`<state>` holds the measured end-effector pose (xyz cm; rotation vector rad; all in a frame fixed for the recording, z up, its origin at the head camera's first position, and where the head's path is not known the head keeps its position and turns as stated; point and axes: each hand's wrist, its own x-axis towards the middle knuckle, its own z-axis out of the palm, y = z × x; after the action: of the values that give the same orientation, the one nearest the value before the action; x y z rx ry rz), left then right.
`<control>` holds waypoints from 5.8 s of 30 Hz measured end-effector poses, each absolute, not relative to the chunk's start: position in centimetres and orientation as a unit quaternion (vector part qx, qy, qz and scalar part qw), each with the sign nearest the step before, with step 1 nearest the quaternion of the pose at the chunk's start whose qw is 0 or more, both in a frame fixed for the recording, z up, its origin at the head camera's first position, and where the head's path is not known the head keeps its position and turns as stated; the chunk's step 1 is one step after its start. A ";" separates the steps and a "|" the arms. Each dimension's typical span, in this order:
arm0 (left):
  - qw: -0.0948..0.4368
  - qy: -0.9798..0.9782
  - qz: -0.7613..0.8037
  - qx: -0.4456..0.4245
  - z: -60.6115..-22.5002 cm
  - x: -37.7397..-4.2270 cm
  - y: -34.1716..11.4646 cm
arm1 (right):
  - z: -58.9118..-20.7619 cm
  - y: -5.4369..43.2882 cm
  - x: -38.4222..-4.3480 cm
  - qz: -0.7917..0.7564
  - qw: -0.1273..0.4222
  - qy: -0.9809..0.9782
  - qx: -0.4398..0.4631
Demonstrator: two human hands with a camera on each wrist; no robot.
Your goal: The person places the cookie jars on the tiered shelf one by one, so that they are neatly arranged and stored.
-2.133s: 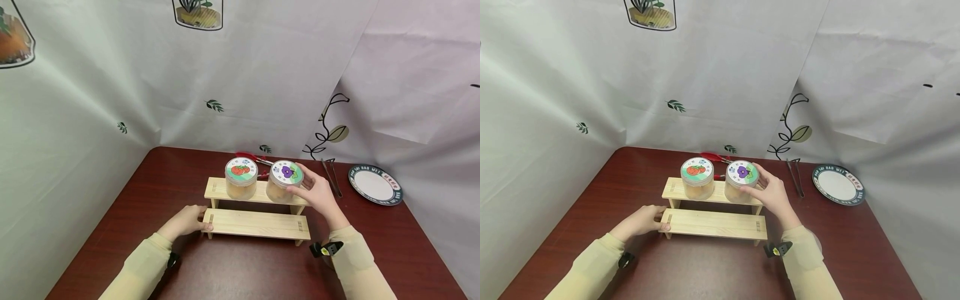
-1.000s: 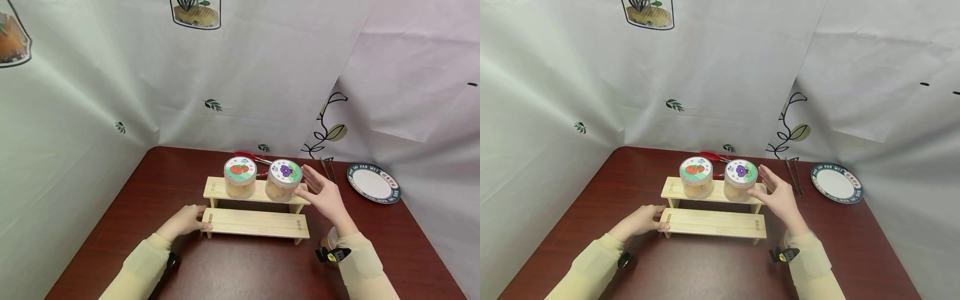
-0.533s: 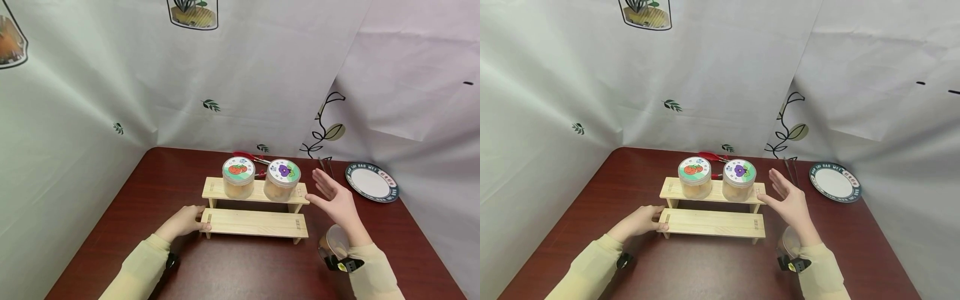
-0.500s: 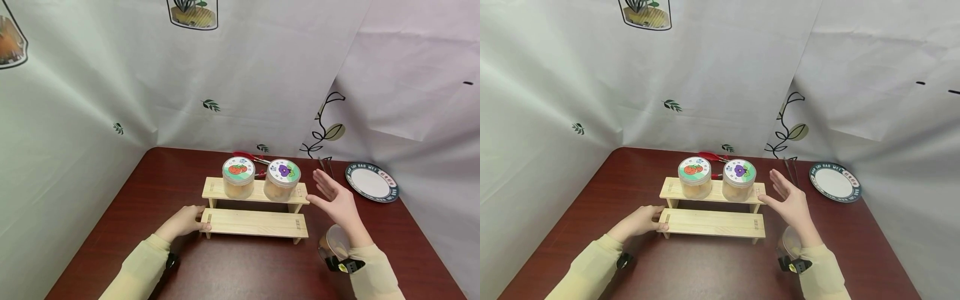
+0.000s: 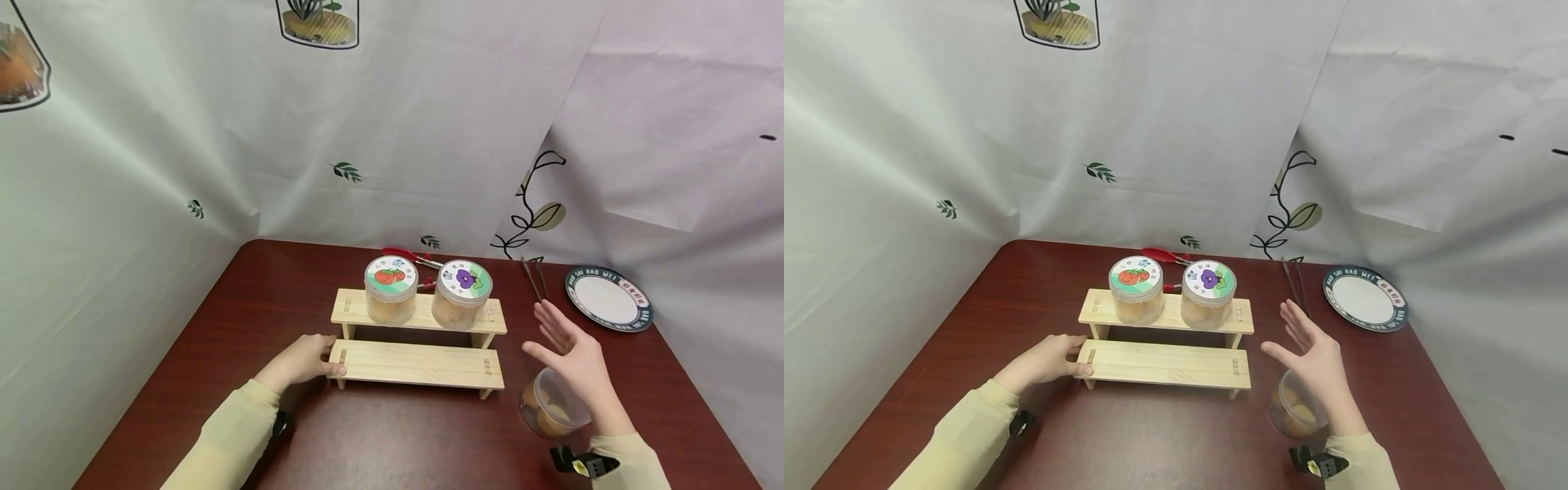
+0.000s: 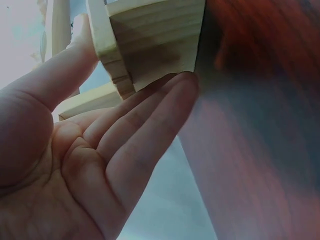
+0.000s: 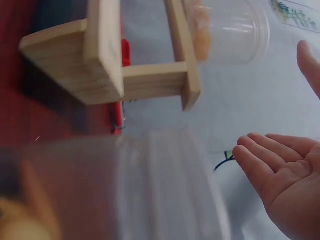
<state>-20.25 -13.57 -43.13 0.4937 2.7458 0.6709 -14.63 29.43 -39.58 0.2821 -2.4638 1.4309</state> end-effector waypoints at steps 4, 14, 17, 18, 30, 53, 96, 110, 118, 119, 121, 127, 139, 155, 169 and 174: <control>0.133 0.950 0.220 0.179 -42.8 -20.2 -13.5 | -40.1 30.0 -14.0 0.486 0.146 -0.856 0.097; 0.131 0.951 0.215 0.180 -42.8 -20.1 -13.3 | -41.4 31.3 -12.3 0.521 0.144 -0.838 0.078; 0.132 0.952 0.213 0.178 -42.9 -20.1 -13.3 | -41.8 31.5 -11.9 0.532 0.145 -0.832 0.069; 0.132 0.952 0.213 0.177 -42.9 -20.2 -13.3 | -41.9 31.5 -11.7 0.529 0.149 -0.833 0.066; 0.136 0.953 0.214 0.166 -43.3 -20.2 -13.5 | -42.8 32.1 -10.5 0.498 0.225 -0.837 0.026; 0.131 0.951 0.219 0.176 -43.4 -20.3 -13.6 | -45.6 33.6 -7.4 0.421 0.149 -0.894 -0.028; 0.129 0.949 0.233 0.170 -43.7 -20.3 -13.8 | -46.4 33.5 -7.5 0.351 0.104 -0.927 -0.086; 0.133 0.947 0.239 0.168 -43.6 -20.2 -13.8 | -46.4 33.3 -7.8 0.376 0.149 -0.913 -0.060; 0.129 0.945 0.246 0.171 -43.6 -20.2 -13.8 | -45.5 33.2 -7.8 0.390 0.155 -0.907 -0.045; 0.129 0.945 0.245 0.171 -43.6 -20.2 -13.8 | -45.4 33.2 -7.8 0.393 0.155 -0.905 -0.041; 0.129 0.946 0.246 0.170 -43.6 -20.2 -13.8 | -45.3 33.2 -7.8 0.394 0.156 -0.905 -0.036; 0.130 0.945 0.246 0.171 -43.5 -20.0 -13.8 | -44.7 32.9 -7.8 0.400 0.162 -0.902 -0.021; 0.130 0.944 0.250 0.170 -43.5 -20.1 -13.6 | -42.4 31.8 -7.9 0.392 0.171 -0.904 -0.009; 0.125 0.946 0.249 0.166 -43.7 -20.2 -13.8 | -41.7 30.2 -8.6 0.408 0.174 -0.895 0.054; 0.127 0.946 0.248 0.168 -43.7 -20.1 -13.8 | -42.1 27.8 -9.6 0.426 0.168 -0.884 0.091; 0.126 0.946 0.250 0.164 -43.8 -20.1 -13.9 | -42.0 26.9 -10.1 0.422 0.172 -0.883 0.114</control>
<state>-20.10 -13.85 -43.84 0.4777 2.7541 0.7267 -10.09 26.88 -41.96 0.3235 -2.5047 1.1981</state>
